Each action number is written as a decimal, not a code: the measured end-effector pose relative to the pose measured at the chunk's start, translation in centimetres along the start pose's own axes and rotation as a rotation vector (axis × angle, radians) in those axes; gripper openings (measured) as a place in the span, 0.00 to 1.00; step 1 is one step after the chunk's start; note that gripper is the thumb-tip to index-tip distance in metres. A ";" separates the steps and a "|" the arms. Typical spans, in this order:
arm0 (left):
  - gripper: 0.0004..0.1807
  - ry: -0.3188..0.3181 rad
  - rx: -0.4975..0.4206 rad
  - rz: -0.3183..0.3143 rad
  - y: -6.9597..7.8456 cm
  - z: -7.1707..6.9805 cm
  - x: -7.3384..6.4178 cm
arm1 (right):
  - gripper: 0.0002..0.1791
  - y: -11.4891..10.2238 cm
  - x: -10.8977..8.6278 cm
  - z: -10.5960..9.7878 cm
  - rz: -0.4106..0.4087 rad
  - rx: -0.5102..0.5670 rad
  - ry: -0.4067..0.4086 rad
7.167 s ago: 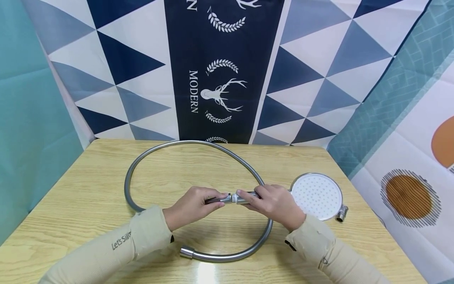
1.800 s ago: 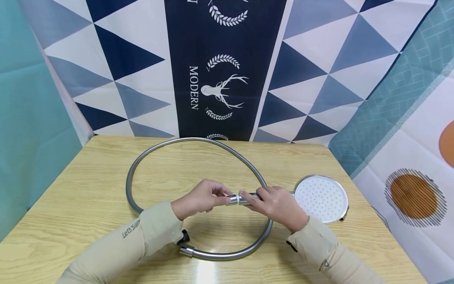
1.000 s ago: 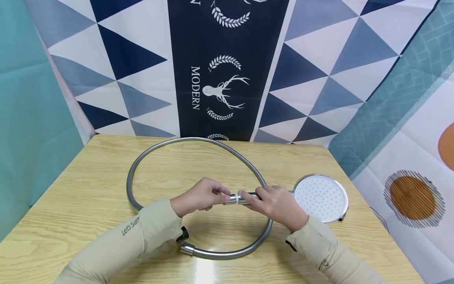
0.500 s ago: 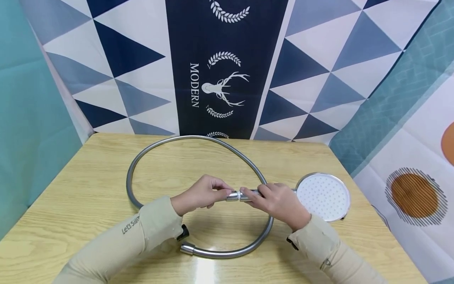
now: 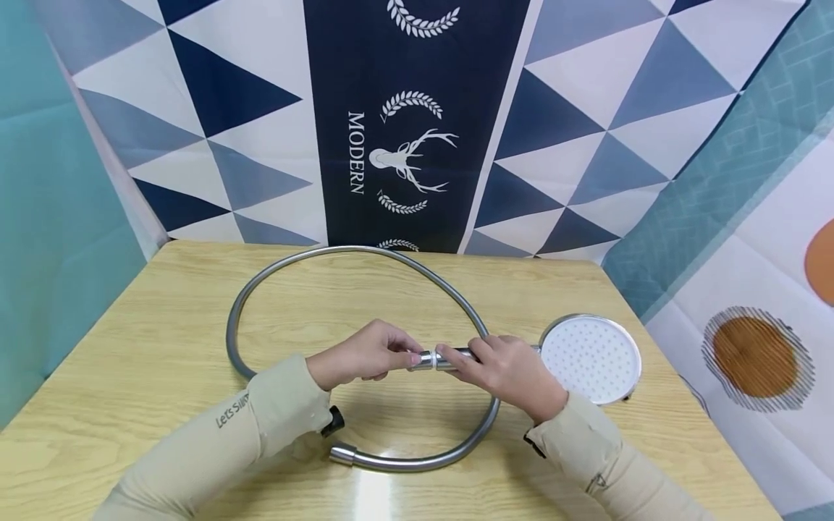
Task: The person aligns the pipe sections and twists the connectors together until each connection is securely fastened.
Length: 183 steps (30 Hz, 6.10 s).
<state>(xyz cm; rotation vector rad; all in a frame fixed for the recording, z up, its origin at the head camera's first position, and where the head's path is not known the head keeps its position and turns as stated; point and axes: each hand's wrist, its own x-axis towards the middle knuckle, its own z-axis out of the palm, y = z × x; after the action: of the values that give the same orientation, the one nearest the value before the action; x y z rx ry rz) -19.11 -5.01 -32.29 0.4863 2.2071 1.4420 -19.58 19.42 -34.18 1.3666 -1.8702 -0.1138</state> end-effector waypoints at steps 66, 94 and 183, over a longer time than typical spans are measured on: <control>0.12 0.070 0.094 0.046 0.8 -0.3 -0.2 | 0.19 0.8 0.4 0.0 -0.030 -0.032 0.064; 0.09 0.031 0.132 -0.021 -0.7 0.3 0.4 | 0.17 -0.3 -0.8 1.6 -0.048 -0.028 0.075; 0.08 0.047 0.167 0.105 -0.7 0.1 0.1 | 0.17 -0.9 -0.9 1.6 -0.007 -0.018 0.084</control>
<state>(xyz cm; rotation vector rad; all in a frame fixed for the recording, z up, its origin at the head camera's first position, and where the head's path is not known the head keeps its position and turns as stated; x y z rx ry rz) -19.15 -5.18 -32.96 0.6387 2.3840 1.3392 -19.80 19.26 -36.19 1.3455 -1.7911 -0.0753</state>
